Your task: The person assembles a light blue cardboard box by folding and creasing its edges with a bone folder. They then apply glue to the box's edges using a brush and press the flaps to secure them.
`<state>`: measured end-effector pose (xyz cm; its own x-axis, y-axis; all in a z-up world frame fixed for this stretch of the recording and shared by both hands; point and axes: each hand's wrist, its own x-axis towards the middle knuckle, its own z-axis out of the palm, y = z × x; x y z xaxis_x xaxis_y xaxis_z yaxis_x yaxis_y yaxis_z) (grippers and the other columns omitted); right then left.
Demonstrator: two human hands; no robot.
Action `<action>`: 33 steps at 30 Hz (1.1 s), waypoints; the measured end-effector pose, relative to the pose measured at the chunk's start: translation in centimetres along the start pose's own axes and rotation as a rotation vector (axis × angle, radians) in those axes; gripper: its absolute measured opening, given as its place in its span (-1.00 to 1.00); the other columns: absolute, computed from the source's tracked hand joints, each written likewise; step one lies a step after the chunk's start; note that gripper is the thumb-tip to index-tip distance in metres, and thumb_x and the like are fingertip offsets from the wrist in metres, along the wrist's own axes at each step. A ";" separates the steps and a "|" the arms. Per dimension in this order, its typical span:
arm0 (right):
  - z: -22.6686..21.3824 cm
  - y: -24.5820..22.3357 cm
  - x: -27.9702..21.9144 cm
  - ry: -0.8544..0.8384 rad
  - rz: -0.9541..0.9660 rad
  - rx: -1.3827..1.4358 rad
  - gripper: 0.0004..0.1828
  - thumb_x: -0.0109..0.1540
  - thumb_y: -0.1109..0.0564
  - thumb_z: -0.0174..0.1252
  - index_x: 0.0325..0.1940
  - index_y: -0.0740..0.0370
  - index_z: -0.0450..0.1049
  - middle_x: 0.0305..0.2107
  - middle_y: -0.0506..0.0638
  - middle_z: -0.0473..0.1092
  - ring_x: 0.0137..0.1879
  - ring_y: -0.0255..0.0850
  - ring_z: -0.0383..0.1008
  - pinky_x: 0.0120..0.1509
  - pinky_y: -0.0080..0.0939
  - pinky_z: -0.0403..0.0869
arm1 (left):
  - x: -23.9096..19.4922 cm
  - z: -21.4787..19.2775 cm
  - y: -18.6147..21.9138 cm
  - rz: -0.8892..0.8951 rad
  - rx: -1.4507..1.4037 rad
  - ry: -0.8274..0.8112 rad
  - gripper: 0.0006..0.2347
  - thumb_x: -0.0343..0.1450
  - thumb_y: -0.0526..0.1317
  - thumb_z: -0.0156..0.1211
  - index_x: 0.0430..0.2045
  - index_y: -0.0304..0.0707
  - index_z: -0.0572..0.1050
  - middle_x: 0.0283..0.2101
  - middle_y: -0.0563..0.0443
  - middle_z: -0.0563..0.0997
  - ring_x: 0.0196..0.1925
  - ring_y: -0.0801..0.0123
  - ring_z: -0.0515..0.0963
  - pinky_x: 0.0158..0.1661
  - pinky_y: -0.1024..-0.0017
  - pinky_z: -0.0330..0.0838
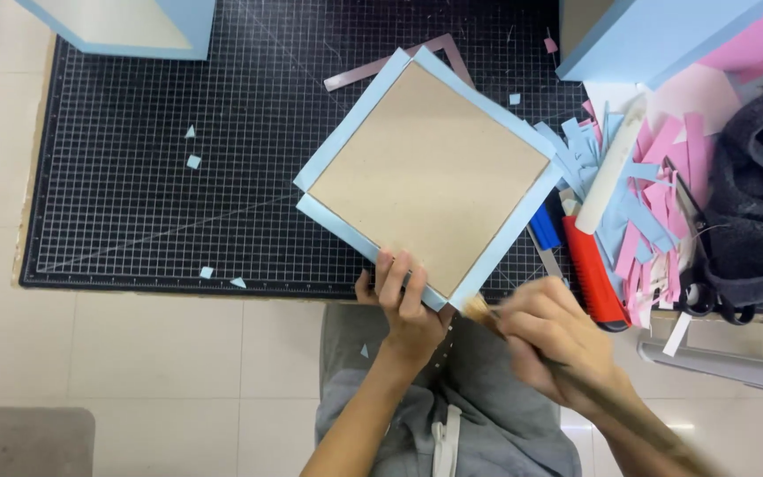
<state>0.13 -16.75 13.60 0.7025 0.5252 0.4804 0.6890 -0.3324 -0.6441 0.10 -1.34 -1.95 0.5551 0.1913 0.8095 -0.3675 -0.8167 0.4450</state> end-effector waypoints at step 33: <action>0.2 1.2 -0.5 0.051 0.208 0.060 -0.81 0.31 0.15 0.00 -0.19 0.27 0.50 -0.27 0.04 0.52 -0.14 -0.13 0.52 0.01 -0.20 0.49 | -0.1 0.1 -0.4 0.039 -0.030 0.018 -0.62 0.58 0.11 -0.16 0.05 -0.22 0.20 0.23 -0.15 0.29 0.40 -0.03 0.25 0.33 -0.06 0.01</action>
<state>0.58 -17.28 12.45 0.8374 0.4095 0.3621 0.5177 -0.3814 -0.7659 0.29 -1.11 -2.25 0.5269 0.1695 0.8329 -0.4105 -0.8073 0.4240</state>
